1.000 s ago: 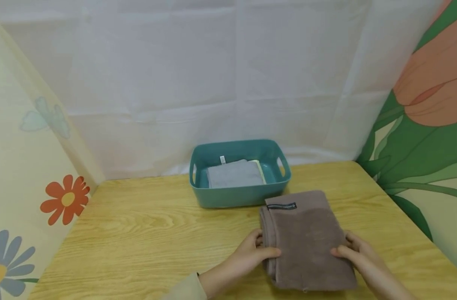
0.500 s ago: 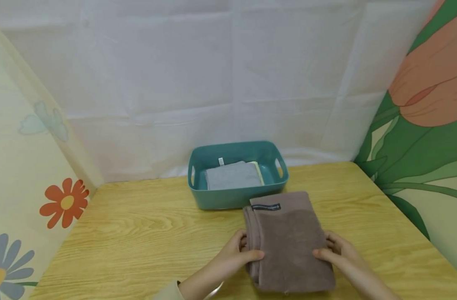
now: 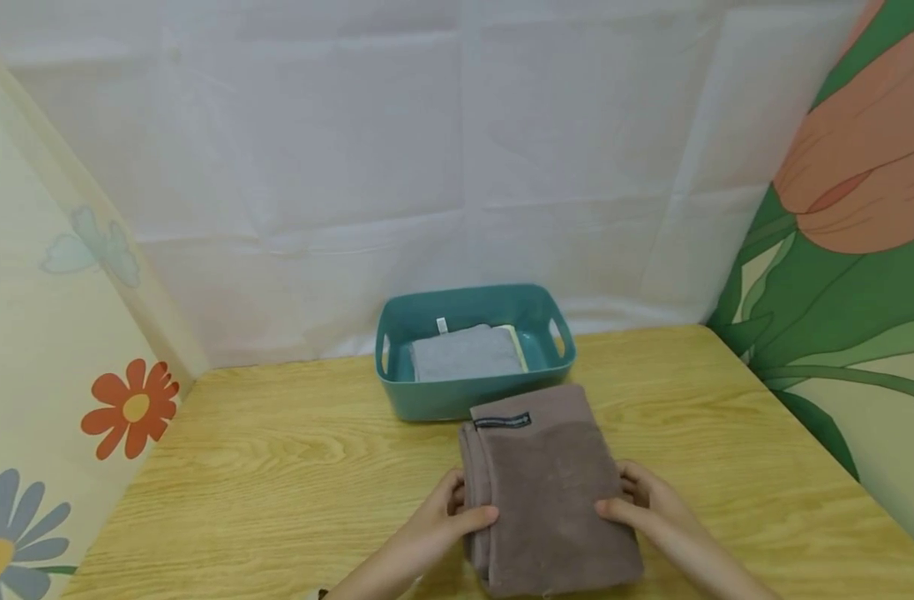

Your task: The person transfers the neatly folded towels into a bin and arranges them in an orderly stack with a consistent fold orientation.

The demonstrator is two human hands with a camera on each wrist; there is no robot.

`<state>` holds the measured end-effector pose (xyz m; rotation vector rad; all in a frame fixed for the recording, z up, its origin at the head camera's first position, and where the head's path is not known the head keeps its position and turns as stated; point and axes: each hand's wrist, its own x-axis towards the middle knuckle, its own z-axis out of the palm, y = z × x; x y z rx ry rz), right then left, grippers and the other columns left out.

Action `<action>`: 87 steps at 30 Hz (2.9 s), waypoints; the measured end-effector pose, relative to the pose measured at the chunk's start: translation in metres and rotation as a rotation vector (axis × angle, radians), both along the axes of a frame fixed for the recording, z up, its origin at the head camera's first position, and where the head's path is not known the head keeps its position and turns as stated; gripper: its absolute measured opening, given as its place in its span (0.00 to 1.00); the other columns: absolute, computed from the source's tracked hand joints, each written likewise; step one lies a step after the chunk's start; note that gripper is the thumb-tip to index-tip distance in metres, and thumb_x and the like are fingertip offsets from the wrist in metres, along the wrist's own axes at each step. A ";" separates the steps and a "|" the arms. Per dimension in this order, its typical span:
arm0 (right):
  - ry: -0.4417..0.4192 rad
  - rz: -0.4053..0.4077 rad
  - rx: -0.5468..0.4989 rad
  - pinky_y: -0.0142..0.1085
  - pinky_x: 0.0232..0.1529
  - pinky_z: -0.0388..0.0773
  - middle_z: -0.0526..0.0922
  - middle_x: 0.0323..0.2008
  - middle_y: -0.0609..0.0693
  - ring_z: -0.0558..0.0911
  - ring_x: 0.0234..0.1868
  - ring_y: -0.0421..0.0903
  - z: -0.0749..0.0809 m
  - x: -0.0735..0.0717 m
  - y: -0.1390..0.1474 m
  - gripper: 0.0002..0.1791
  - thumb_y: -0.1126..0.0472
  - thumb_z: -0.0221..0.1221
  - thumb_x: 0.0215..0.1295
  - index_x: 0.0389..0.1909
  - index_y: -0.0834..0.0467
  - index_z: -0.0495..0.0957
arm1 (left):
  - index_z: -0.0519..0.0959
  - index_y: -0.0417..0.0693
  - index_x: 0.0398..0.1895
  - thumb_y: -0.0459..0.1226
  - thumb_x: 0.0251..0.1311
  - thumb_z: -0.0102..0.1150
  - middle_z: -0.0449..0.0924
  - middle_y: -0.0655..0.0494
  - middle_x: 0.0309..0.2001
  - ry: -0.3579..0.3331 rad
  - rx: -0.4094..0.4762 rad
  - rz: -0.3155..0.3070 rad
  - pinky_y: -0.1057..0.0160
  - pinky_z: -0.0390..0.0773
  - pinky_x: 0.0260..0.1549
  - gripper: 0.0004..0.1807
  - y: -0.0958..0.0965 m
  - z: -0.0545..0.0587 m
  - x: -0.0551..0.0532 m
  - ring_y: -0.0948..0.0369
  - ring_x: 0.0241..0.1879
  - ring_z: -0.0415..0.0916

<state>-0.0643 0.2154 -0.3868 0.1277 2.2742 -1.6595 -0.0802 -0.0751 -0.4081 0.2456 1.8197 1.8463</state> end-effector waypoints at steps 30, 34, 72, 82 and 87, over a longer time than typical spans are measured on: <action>0.113 0.111 -0.141 0.39 0.46 0.78 0.79 0.51 0.56 0.80 0.50 0.50 0.002 -0.009 -0.040 0.29 0.60 0.63 0.61 0.60 0.71 0.66 | 0.60 0.34 0.65 0.44 0.66 0.62 0.75 0.44 0.54 -0.051 -0.020 0.195 0.51 0.79 0.47 0.34 -0.026 0.005 0.004 0.54 0.48 0.78; 0.111 0.096 -0.152 0.38 0.47 0.77 0.79 0.52 0.57 0.79 0.50 0.49 0.008 -0.010 -0.041 0.31 0.59 0.63 0.62 0.62 0.70 0.65 | 0.60 0.34 0.64 0.42 0.66 0.62 0.76 0.45 0.53 -0.012 0.015 0.201 0.53 0.80 0.45 0.32 -0.027 0.006 0.005 0.54 0.47 0.78; 0.300 0.038 -0.144 0.40 0.52 0.77 0.75 0.61 0.62 0.75 0.59 0.56 0.050 -0.023 -0.058 0.32 0.62 0.65 0.65 0.67 0.66 0.65 | 0.68 0.38 0.67 0.34 0.60 0.64 0.76 0.44 0.57 0.179 0.043 0.372 0.59 0.76 0.51 0.31 -0.030 0.056 -0.014 0.54 0.53 0.75; 0.316 0.041 -0.119 0.41 0.53 0.77 0.74 0.61 0.63 0.75 0.60 0.56 0.051 -0.031 -0.059 0.33 0.61 0.64 0.66 0.68 0.67 0.64 | 0.66 0.40 0.70 0.33 0.65 0.60 0.73 0.43 0.62 0.198 -0.012 0.355 0.52 0.76 0.54 0.31 -0.033 0.057 -0.018 0.49 0.58 0.74; 0.355 0.036 -0.079 0.38 0.50 0.78 0.75 0.60 0.64 0.76 0.58 0.57 0.049 -0.042 -0.056 0.32 0.62 0.63 0.67 0.68 0.69 0.64 | 0.67 0.43 0.70 0.34 0.65 0.62 0.73 0.44 0.62 0.235 -0.061 0.355 0.51 0.78 0.53 0.30 -0.032 0.064 -0.024 0.49 0.58 0.74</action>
